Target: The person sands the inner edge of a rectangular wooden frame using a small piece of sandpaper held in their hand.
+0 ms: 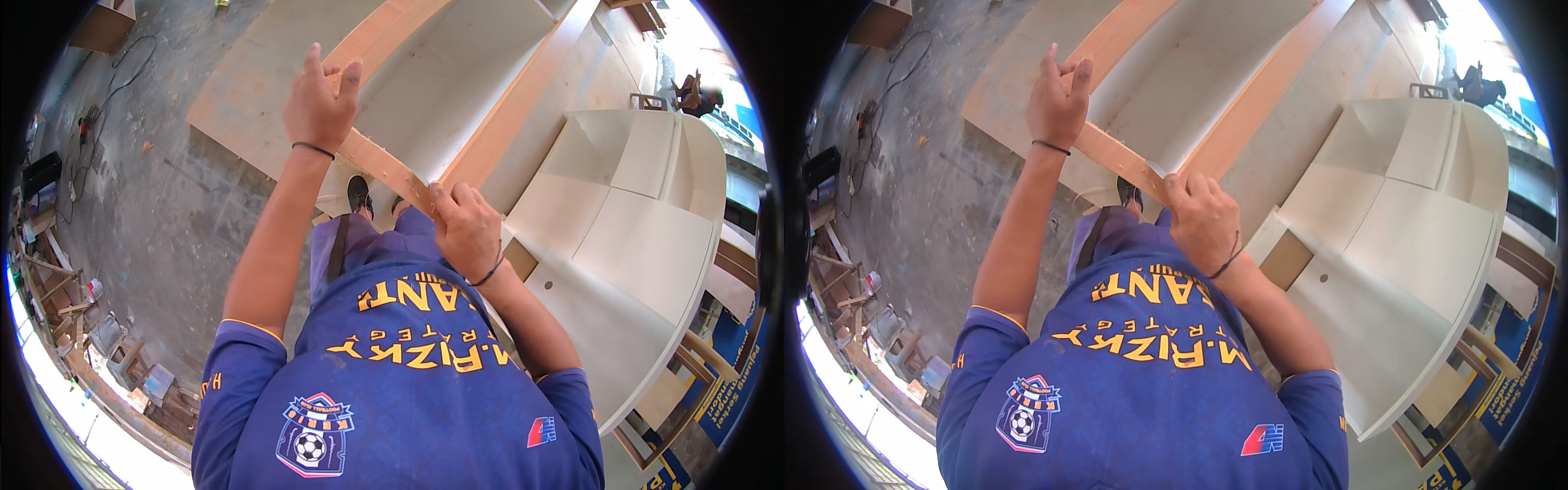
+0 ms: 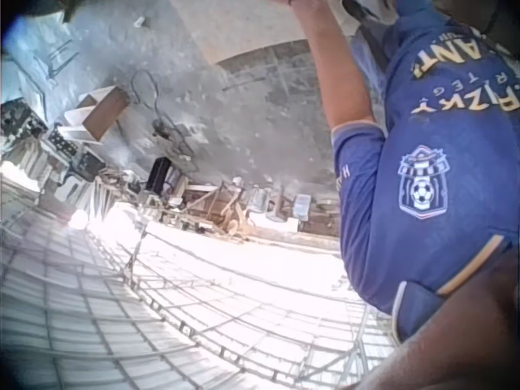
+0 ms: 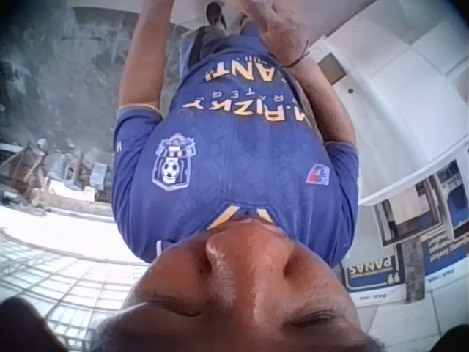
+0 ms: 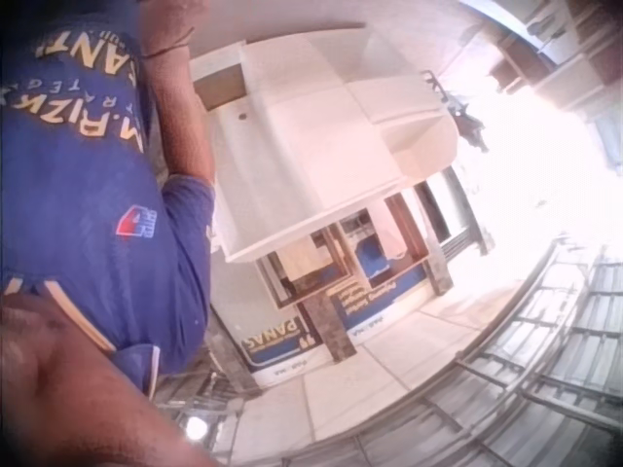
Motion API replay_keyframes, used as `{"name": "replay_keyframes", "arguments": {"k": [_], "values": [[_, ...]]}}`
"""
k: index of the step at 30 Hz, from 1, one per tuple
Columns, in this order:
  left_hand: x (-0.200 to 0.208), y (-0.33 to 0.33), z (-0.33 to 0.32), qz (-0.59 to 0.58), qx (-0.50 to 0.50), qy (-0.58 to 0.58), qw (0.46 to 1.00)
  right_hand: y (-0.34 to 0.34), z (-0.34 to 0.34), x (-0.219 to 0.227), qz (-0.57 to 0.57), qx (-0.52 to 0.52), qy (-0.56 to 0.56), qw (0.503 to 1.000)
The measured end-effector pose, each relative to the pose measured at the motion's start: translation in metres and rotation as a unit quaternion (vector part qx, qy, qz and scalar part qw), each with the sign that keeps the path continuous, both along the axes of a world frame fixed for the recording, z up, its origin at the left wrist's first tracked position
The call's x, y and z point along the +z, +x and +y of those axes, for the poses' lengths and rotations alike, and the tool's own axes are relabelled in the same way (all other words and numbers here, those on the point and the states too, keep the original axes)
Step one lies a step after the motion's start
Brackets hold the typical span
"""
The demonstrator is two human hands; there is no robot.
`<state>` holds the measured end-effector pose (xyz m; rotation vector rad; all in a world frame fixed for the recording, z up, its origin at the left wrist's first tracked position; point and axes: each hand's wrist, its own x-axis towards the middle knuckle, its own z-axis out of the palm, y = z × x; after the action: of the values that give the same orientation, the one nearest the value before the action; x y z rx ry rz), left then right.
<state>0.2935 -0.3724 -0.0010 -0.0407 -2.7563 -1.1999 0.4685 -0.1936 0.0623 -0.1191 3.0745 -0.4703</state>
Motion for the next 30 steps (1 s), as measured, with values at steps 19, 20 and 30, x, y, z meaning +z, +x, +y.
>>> {"name": "replay_keyframes", "arguments": {"k": [19, 20, 30], "values": [[0.002, -0.001, -0.003, -0.004, -0.009, -0.003, 1.000, 0.004, -0.004, 0.001, -0.005, -0.032, -0.028, 0.999], [0.002, -0.001, -0.003, -0.005, -0.008, 0.002, 1.000, 0.009, -0.011, 0.000, -0.006, -0.028, -0.036, 0.999], [-0.003, -0.001, -0.004, 0.012, -0.008, 0.001, 1.000, -0.001, -0.001, 0.004, -0.019, -0.025, -0.011, 0.999]]}}
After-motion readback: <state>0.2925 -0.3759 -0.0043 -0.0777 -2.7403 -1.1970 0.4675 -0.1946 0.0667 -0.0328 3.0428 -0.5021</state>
